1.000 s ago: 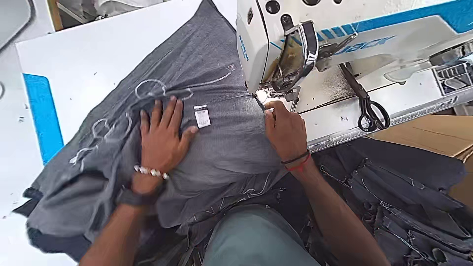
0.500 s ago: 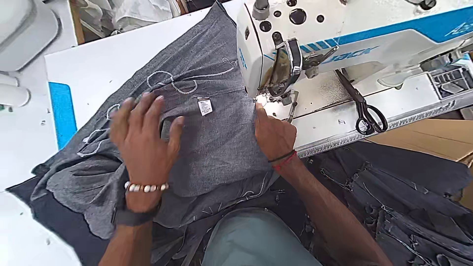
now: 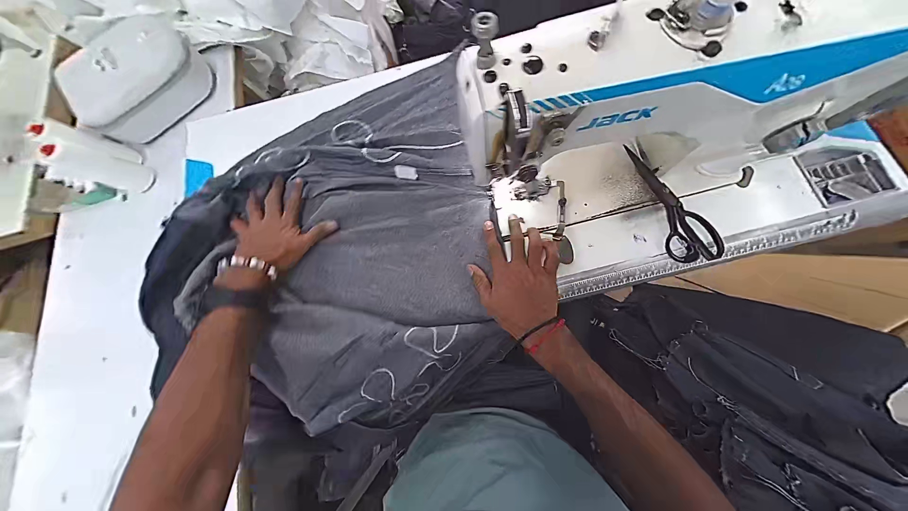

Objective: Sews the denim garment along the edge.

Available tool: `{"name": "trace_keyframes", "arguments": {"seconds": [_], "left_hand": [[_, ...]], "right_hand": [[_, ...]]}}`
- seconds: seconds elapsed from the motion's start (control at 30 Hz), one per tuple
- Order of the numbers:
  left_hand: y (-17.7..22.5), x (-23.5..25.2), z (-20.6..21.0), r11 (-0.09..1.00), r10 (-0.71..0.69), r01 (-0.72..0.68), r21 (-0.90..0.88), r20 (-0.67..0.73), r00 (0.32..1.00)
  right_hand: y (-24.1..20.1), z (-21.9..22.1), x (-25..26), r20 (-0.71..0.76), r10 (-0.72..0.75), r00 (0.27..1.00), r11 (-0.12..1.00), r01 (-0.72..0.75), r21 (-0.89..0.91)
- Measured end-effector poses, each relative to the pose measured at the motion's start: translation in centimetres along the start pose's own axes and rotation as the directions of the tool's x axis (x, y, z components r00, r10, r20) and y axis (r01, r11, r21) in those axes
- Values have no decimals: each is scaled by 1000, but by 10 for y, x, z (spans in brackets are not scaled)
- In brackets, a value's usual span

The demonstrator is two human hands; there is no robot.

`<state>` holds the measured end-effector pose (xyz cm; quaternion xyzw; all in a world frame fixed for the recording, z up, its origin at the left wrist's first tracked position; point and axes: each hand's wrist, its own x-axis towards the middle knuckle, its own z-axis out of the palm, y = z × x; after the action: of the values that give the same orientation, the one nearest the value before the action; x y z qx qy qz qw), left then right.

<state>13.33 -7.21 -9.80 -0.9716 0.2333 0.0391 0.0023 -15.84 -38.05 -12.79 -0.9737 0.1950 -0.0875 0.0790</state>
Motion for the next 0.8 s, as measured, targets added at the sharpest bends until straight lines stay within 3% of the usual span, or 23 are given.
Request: {"name": "trace_keyframes", "arguments": {"seconds": [0.07, 0.2, 0.3, 0.4, 0.5, 0.6, 0.7, 0.8], "left_hand": [[14, 19, -22, 997, -76, 77, -5, 144, 987], [29, 32, -31, 994, -74, 92, -65, 239, 968], [20, 32, -22, 988, -68, 96, -120, 222, 973], [36, 7, -30, 987, -82, 93, -130, 88, 993], [89, -41, -51, 969, 137, -164, -183, -150, 979], [150, -53, -45, 811, 397, -477, -337, -282, 874], [214, -43, -26, 703, 508, -623, -342, -371, 777], [240, -20, 8, 642, 584, -704, -304, -401, 706]], "right_hand": [[-1, 2, -1, -9, -16, 1000, 1000, 16, -10], [3, 6, -4, -54, -48, 997, 998, 45, -46], [7, 6, -6, -49, -66, 997, 996, 63, -57], [9, 7, -9, -52, -73, 996, 995, 69, -67], [11, 8, -9, -78, -89, 993, 993, 82, -81], [9, 10, -10, -93, -98, 991, 993, 91, -77], [11, 4, -9, -82, -109, 991, 993, 106, -48], [26, -18, -5, -63, -95, 993, 983, 103, 150]]}}
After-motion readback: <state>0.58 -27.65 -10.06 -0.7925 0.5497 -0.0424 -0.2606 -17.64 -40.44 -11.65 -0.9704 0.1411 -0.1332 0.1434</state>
